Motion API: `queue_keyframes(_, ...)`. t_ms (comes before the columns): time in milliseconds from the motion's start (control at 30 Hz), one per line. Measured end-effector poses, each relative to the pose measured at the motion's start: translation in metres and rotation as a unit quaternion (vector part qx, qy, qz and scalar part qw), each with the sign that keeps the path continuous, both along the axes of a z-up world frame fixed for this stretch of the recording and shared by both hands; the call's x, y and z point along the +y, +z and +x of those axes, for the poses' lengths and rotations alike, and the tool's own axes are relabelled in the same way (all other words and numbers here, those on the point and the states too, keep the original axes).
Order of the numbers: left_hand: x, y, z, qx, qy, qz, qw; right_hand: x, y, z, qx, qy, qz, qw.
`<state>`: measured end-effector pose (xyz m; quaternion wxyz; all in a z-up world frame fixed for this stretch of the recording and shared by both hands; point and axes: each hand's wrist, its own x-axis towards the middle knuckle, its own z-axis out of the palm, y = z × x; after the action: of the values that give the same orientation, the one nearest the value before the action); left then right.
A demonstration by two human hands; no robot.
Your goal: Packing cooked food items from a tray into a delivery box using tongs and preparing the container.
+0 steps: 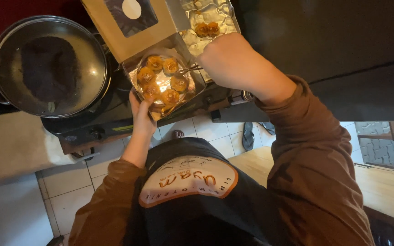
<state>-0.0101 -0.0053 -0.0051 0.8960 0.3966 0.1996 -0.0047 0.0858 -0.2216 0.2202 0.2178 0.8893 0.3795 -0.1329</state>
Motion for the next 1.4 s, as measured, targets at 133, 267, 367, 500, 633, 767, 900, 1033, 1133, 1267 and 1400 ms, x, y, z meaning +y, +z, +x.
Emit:
queue_keyframes(133, 0.001, 0.003, -0.002, -0.003, -0.013, -0.014, 1.000, 0.004, 0.000, -0.003, -0.006, 0.003, 0.016, 1.000)
queue_keyframes(267, 0.007, 0.001, -0.002, -0.023, -0.010, -0.018, 1.000, 0.008, 0.003, -0.004, 0.006, -0.018, -0.003, 1.000)
queue_keyframes(367, 0.016, 0.007, 0.000, -0.007, -0.028, -0.011, 1.000, 0.010, 0.004, -0.004, 0.004, -0.026, 0.010, 1.000)
queue_keyframes(500, 0.032, 0.014, 0.002, 0.024, -0.053, -0.003, 0.998, 0.024, 0.020, -0.001, 0.035, -0.081, -0.021, 0.996)
queue_keyframes(633, 0.049, 0.011, 0.010, 0.006, -0.063, -0.015, 0.998, 0.027, 0.026, 0.006, -0.002, -0.066, 0.002, 0.998)
queue_keyframes(767, 0.066, 0.015, 0.020, -0.012, -0.077, -0.018, 0.997, 0.037, 0.043, 0.007, -0.011, -0.082, 0.032, 0.996)
queue_keyframes(900, 0.084, 0.019, 0.033, -0.027, -0.113, -0.013, 0.993, 0.047, 0.088, -0.006, 0.044, -0.188, 0.055, 0.980)
queue_keyframes(1033, 0.097, 0.019, 0.046, -0.036, -0.119, -0.002, 0.992, 0.000, 0.099, -0.032, 0.036, -0.214, 0.208, 0.954)
queue_keyframes(1133, 0.099, 0.026, 0.056, -0.021, -0.141, -0.006, 0.990, -0.038, 0.070, -0.029, -0.071, -0.342, 0.257, 0.901)
queue_keyframes(1267, 0.098, 0.006, 0.068, -0.013, -0.135, -0.004, 0.991, -0.051, -0.003, 0.021, -0.070, -0.422, 0.172, 0.887)
queue_keyframes(1400, 0.089, 0.009, 0.077, 0.026, -0.139, 0.018, 0.990, -0.079, -0.098, 0.075, -0.054, -0.418, 0.092, 0.902)
